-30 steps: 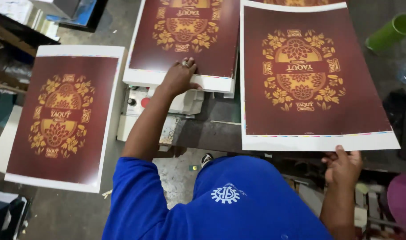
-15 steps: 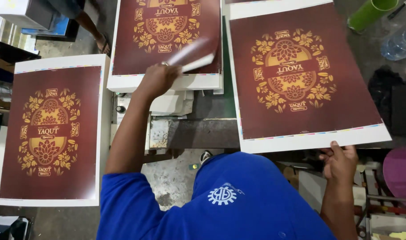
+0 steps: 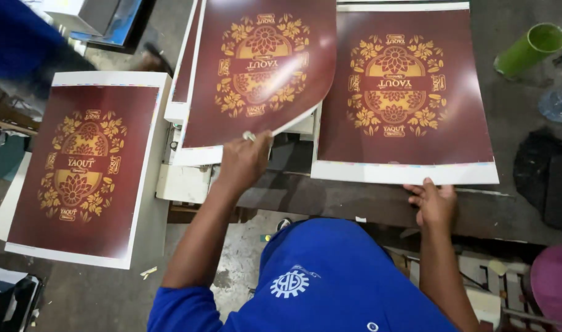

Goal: The person repeatedly picks up large maroon sheets with gold designs from a stack, aligns them on a paper cutter, and trims the edges. The trimmed sheets are placed into a separate pile on the table.

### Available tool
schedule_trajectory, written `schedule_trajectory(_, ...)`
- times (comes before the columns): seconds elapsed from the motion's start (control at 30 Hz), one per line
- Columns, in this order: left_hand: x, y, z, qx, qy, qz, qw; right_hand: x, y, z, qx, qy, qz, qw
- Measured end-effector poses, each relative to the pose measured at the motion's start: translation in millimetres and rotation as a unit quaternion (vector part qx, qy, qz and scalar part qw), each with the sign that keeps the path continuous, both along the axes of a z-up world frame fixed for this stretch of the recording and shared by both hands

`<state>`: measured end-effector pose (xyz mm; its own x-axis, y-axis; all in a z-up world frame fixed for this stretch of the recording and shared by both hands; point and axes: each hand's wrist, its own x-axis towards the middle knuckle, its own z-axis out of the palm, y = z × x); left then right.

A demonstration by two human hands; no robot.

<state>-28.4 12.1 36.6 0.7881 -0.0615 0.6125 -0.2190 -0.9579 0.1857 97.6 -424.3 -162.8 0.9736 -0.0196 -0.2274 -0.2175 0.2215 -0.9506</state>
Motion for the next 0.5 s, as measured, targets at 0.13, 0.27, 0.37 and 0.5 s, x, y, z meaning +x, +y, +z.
schedule_trajectory(0.13,-17,-17,-8,0.000,0.019,-0.005,1.000,39,-1,-11,0.006,0.030,0.043,0.999)
schedule_trajectory(0.27,-39,-46,14,-0.019,0.026,-0.053,0.998,44,-8,-15,-0.004,0.068,0.100,0.993)
schedule_trajectory(0.37,-33,-72,5,-0.037,-0.011,-0.121,0.992,15,13,-1,-0.038,0.081,0.152,0.984)
schedule_trajectory(0.5,-7,-121,-14,-0.003,-0.001,-0.158,0.987,-22,57,40,-0.008,0.006,0.295,0.955)
